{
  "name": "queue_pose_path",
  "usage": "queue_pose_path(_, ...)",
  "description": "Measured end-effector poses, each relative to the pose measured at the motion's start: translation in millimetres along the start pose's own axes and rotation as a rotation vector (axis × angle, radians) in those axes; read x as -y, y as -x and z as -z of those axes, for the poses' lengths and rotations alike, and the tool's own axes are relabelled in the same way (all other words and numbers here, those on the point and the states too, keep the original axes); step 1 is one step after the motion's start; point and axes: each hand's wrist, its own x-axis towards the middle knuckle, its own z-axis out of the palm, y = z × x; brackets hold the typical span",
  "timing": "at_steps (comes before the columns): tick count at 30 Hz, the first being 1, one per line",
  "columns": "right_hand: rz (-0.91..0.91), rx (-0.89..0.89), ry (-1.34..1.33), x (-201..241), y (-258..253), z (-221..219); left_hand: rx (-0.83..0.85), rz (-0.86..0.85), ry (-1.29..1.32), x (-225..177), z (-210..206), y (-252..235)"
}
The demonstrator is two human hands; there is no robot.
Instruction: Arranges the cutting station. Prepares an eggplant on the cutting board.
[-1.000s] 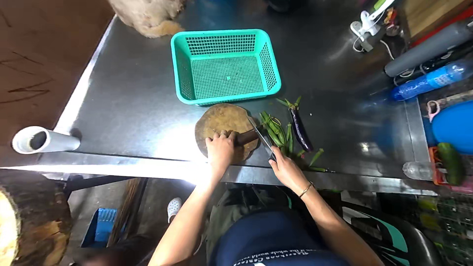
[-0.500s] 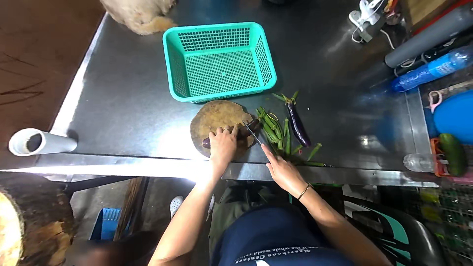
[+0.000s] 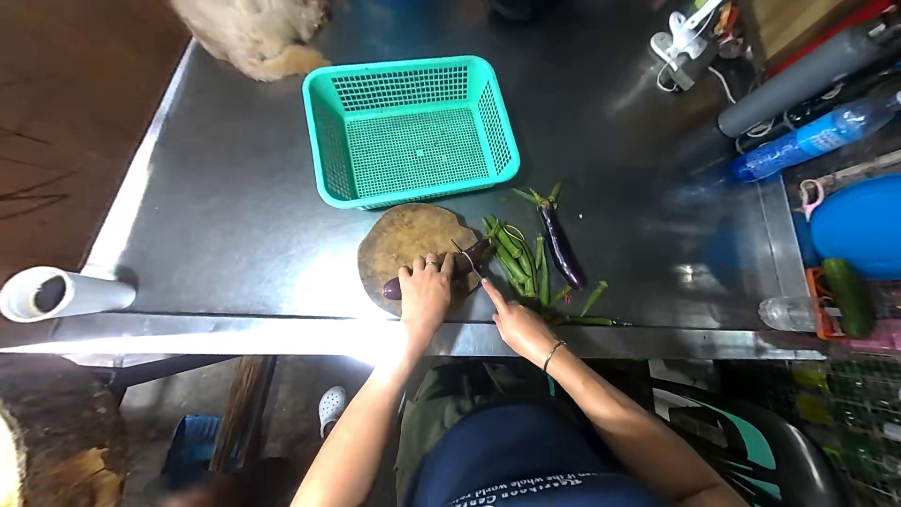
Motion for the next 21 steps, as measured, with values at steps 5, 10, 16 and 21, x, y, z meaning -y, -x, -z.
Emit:
queue_pose_path(5, 0.018, -0.053, -0.063, -13, -11, -20, -0.123, -0.04, 0.164, 19, -12, 4)
queue_pose_path(10, 0.05, -0.053, -0.118, -20, -11, -17, -0.427, -0.203, 0.755, 35, 4, 31)
queue_pose_path(16, 0.056, -0.107, -0.193, -26, -7, -15, -0.423, -0.25, 1.007, 26, 29, 42)
queue_pose_path(21, -0.001, -0.13, -0.233, -34, -6, -8, -0.42, -0.269, 1.133, 20, 25, 44)
